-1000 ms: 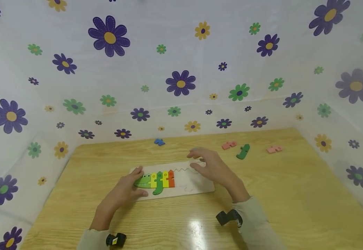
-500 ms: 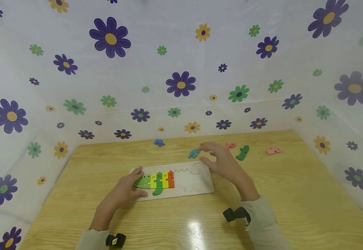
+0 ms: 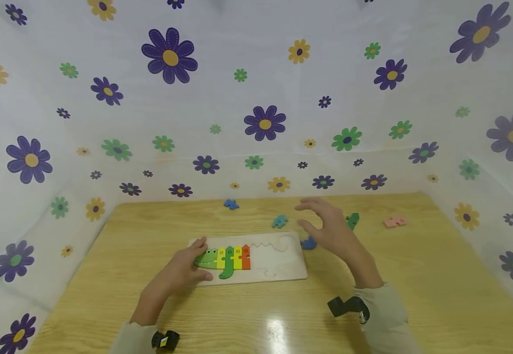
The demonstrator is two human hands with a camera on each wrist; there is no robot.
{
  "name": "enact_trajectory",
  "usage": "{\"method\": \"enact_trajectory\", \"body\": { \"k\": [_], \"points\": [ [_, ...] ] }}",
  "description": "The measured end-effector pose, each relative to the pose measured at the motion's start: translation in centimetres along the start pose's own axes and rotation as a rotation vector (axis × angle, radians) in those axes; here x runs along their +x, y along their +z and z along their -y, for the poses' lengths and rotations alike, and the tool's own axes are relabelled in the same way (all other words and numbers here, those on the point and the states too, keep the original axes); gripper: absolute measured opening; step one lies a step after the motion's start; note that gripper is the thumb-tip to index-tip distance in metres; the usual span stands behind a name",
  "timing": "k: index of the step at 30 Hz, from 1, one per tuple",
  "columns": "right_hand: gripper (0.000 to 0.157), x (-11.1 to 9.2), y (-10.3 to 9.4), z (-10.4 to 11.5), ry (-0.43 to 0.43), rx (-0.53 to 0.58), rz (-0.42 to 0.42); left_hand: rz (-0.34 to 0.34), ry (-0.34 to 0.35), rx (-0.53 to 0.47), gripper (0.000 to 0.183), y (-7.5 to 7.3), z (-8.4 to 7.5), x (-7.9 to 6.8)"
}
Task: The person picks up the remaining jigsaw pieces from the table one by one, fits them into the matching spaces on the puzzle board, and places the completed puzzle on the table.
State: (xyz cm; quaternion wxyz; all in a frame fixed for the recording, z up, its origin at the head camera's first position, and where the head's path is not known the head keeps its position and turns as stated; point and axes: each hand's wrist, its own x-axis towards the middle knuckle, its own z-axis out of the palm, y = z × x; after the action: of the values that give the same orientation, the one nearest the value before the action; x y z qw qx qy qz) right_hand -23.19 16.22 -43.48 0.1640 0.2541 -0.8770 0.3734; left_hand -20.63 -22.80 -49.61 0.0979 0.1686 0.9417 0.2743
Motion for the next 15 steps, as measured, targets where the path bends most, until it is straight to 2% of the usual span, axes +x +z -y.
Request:
{"method": "enact_trajectory", "body": {
  "k": [9, 15],
  "points": [
    [0.032, 0.1, -2.0, -0.3, 0.031, -0.056, -0.046, 0.01, -0.007, -0.006, 0.085, 0.1, -0.4, 0.0],
    [0.031, -0.1, -2.9, -0.7, 0.081, -0.105, -0.082, -0.002, 0.024, 0.015, 0.085, -0.1, -0.4, 0.0]
  ]
}}
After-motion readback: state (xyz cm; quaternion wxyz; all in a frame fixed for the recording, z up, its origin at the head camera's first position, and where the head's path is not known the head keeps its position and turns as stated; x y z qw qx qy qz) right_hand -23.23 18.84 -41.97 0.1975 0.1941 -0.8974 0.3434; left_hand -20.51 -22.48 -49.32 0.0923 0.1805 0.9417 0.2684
